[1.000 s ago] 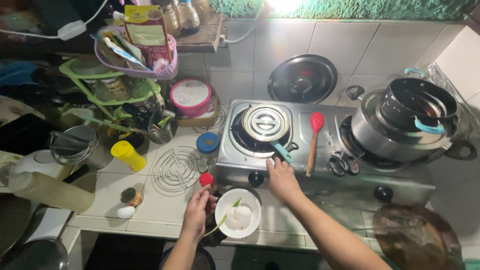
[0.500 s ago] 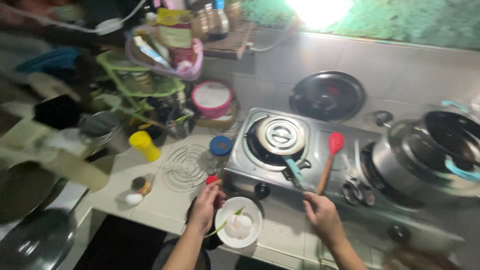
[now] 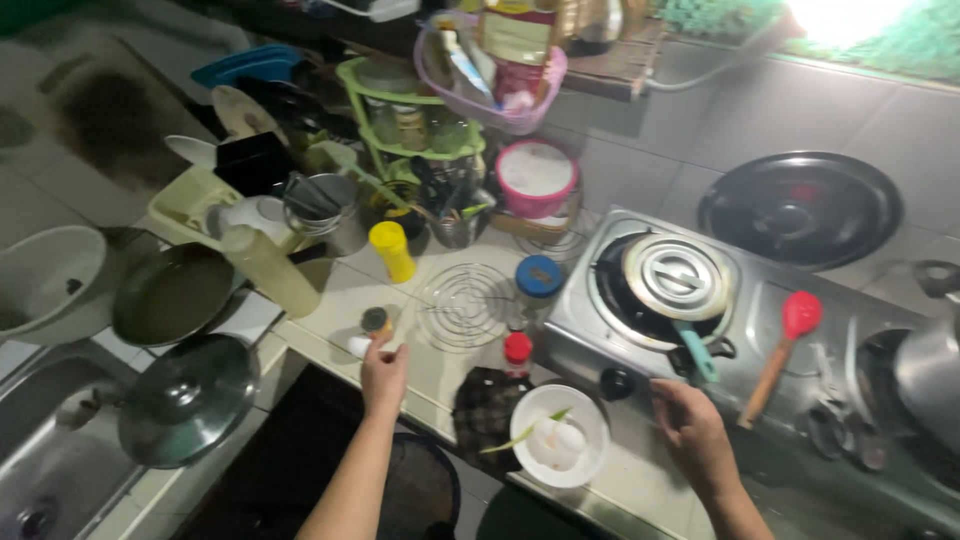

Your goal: Cracking eggs into a pan, seasoning them, and preparing ingredients on a kitchen counter.

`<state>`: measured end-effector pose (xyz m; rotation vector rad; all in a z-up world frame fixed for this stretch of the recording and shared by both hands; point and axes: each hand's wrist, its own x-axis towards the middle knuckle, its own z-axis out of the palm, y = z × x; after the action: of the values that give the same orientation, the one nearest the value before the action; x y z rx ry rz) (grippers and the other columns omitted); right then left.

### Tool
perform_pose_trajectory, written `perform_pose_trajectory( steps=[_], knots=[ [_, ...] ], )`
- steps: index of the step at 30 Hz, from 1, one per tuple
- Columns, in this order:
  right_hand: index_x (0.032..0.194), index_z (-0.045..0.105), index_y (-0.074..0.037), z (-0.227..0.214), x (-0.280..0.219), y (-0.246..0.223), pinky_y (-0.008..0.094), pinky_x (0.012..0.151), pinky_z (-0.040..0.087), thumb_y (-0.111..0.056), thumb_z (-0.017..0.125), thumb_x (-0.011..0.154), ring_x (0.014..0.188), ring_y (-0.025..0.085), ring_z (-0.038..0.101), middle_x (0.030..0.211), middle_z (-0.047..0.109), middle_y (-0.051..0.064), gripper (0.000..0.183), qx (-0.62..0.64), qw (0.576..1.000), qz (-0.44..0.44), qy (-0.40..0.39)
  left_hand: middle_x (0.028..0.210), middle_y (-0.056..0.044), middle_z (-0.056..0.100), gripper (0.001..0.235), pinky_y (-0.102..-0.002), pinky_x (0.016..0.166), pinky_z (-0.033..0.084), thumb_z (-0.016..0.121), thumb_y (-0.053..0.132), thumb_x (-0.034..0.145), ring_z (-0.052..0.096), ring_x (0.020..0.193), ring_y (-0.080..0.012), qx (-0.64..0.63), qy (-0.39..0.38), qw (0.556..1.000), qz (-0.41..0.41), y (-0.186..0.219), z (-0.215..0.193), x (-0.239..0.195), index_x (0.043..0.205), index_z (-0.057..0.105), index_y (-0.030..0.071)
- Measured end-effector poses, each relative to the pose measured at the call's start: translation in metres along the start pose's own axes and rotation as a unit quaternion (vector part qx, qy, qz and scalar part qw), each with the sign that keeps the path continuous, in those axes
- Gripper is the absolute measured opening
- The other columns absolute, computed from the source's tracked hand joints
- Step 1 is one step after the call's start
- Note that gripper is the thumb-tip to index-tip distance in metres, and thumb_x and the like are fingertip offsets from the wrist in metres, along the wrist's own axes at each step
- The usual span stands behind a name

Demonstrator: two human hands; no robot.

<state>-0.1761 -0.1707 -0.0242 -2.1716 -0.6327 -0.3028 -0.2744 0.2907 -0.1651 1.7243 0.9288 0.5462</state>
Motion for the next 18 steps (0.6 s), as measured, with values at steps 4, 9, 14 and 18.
perform_pose_trajectory(
  steps=[4, 9, 14, 18],
  knots=[
    [0.114, 0.071, -0.004, 0.026, -0.004, -0.014, 0.034, 0.083, 0.058, -0.007, 0.068, 0.091, 0.092, 0.023, 0.075, 0.102, 0.075, 0.013, 0.023, 0.010, 0.998, 0.066, -0.005, 0.115, -0.022, 0.064, 0.086, -0.049, 0.091, 0.051, 0.085, 0.031, 0.074, 0.061, 0.107, -0.0400, 0.187, 0.134, 0.972, 0.049, -0.011, -0.043, 0.022, 0.147, 0.046, 0.007],
    [0.117, 0.071, -0.003, 0.063, -0.016, -0.034, 0.032, 0.086, 0.058, -0.005, 0.067, 0.091, 0.099, 0.021, 0.075, 0.107, 0.077, 0.013, 0.026, 0.008, 0.995, 0.101, 0.019, 0.127, -0.027, 0.059, 0.118, -0.053, 0.097, 0.048, 0.092, 0.035, 0.064, 0.058, 0.115, -0.0459, 0.246, 0.061, 0.963, 0.087, -0.011, -0.065, 0.042, 0.157, 0.023, 0.008],
    [0.116, 0.071, -0.002, 0.091, -0.036, -0.051, 0.032, 0.087, 0.058, -0.006, 0.067, 0.091, 0.096, 0.020, 0.076, 0.103, 0.078, 0.013, 0.025, -0.007, 0.992, 0.112, 0.052, 0.125, -0.021, 0.062, 0.116, -0.057, 0.096, 0.045, 0.090, 0.036, 0.067, 0.058, 0.114, -0.0427, 0.275, 0.009, 0.957, 0.091, 0.008, -0.072, 0.048, 0.156, 0.021, 0.011],
    [0.115, 0.072, -0.002, 0.099, -0.047, -0.073, 0.033, 0.083, 0.058, -0.008, 0.069, 0.092, 0.093, 0.020, 0.076, 0.104, 0.077, 0.013, 0.024, -0.048, 0.983, 0.168, 0.055, 0.120, -0.021, 0.064, 0.109, -0.058, 0.096, 0.045, 0.085, 0.033, 0.074, 0.059, 0.112, -0.0417, 0.286, -0.003, 0.954, 0.092, -0.004, -0.072, 0.053, 0.159, 0.021, 0.009]
  ],
)
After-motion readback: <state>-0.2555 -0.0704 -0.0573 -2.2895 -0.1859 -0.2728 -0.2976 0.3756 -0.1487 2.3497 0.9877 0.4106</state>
